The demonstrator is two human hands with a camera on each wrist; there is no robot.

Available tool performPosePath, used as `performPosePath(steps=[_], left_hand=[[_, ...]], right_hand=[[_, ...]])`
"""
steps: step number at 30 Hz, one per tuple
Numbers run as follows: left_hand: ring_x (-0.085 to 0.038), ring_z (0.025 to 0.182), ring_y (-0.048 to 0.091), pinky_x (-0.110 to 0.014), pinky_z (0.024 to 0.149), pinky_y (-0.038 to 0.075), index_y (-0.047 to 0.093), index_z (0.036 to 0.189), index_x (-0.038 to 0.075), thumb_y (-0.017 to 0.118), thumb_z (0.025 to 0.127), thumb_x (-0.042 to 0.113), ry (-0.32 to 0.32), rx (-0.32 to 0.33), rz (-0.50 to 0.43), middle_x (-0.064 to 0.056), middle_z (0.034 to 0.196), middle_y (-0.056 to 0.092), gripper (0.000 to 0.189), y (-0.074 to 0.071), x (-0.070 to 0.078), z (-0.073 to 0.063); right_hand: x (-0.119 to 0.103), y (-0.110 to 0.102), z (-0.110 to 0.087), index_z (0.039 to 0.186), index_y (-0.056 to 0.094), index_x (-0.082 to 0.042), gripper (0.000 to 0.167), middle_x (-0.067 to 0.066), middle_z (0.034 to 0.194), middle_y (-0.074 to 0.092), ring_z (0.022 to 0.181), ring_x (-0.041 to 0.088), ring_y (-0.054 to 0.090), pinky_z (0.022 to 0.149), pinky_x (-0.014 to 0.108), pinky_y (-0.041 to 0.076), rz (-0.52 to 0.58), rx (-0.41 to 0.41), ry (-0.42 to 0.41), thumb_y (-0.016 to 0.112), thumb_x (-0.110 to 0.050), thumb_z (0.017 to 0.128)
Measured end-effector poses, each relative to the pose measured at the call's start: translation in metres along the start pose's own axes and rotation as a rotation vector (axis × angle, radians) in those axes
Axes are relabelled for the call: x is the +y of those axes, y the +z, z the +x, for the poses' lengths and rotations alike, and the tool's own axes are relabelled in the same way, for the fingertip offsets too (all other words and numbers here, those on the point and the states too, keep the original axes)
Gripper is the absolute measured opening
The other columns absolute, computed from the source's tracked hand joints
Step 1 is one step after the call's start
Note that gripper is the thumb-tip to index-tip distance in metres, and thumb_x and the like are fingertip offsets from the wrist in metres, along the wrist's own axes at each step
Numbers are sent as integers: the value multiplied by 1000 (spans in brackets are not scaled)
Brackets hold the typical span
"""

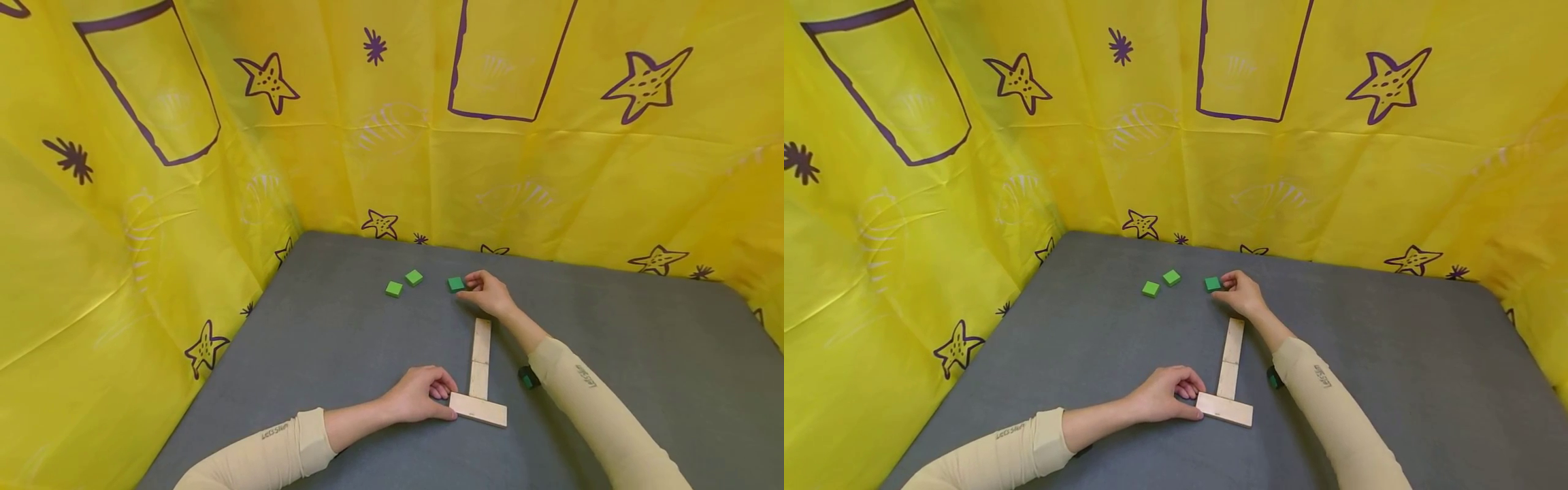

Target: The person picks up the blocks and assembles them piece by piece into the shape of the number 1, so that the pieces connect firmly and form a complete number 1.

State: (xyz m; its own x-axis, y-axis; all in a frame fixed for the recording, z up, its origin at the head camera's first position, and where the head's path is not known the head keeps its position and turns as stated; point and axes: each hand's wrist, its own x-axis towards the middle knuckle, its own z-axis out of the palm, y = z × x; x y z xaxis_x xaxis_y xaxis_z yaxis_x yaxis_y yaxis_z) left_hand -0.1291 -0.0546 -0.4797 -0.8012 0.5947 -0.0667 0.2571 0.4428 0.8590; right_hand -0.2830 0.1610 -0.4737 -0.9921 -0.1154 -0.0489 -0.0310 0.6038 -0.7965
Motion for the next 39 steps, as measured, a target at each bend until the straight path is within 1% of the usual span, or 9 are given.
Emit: performPosePath(steps=[7,19,26,39], left_hand=[[2,72,54,-14,71,47,68,95,6,87,71,7,2,-3,-4,6,80,59,31,-1,-1,0],[2,71,54,-14,70,46,68,94,6,87,71,7,-1,-4,-4,7,79,59,30,-1,0,0],[2,72,54,-14,71,47,68,95,6,87,71,7,5,-4,8,7,80,60,31,-1,1,2],[2,72,55,-14,71,47,68,95,6,87,71,7,0,-7,6,6,81,60,31,-2,1,2]], right_hand=[[0,3,7,120,57,2,47,19,114,61,96,29,55,81,36,44,4,1,19,76,-22,84],[-2,11,12,120,56,6,51,22,113,61,99,32,55,86,43,45,-84,5,-32,77,-21,83],[-3,13,16,123,55,5,54,22,113,59,103,35,54,90,45,43,-99,5,-17,77,-25,84],[-4,15,15,120,55,6,48,22,109,58,99,35,53,88,46,42,-131,17,-41,75,-21,86]])
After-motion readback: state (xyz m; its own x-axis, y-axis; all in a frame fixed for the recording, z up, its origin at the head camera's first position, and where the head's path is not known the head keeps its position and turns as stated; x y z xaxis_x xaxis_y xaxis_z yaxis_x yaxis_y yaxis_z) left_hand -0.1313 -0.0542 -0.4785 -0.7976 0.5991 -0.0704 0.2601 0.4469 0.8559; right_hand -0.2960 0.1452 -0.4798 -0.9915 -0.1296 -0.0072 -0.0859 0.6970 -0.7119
